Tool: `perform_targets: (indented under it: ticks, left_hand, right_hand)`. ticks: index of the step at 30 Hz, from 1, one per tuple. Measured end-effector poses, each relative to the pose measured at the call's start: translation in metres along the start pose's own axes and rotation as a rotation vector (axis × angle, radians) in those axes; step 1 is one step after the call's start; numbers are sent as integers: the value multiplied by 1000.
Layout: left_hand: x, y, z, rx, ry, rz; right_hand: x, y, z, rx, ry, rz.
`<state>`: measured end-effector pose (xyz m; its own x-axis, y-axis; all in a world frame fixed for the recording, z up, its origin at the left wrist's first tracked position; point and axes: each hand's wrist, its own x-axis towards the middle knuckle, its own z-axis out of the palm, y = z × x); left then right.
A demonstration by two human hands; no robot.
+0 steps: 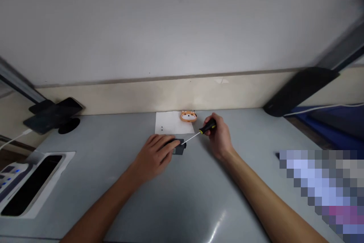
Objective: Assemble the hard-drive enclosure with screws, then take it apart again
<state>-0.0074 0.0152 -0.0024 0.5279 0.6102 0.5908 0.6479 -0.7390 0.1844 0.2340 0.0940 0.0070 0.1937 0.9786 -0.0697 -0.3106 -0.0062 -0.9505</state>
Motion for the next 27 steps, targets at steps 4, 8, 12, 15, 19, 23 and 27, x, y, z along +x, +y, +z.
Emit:
perform_targets:
  ticks: [4, 8, 12, 15, 19, 23, 27]
  left_hand:
    - [0, 0, 1, -3, 16, -8]
    - [-1, 0, 1, -13, 14, -11]
    - [-2, -1, 0, -17, -13, -9]
    - [-3, -1, -1, -18, -28, 6]
    - [-2, -2, -2, -26, -36, -1]
    - [-3, -2, -1, -50, -43, -18]
    - [-3, -2, -1, -71, -42, -24]
  right_hand:
    - [-1, -1, 1, 0, 3, 0]
    - [1, 0, 0, 17, 16, -6]
    - [2, 0, 0, 23, 19, 4]
    - [1, 0, 0, 13, 10, -1]
    - [1, 1, 0, 3, 3, -12]
    - [1, 2, -1, -15, -1, -9]
    - [1, 2, -2, -25, -3, -25]
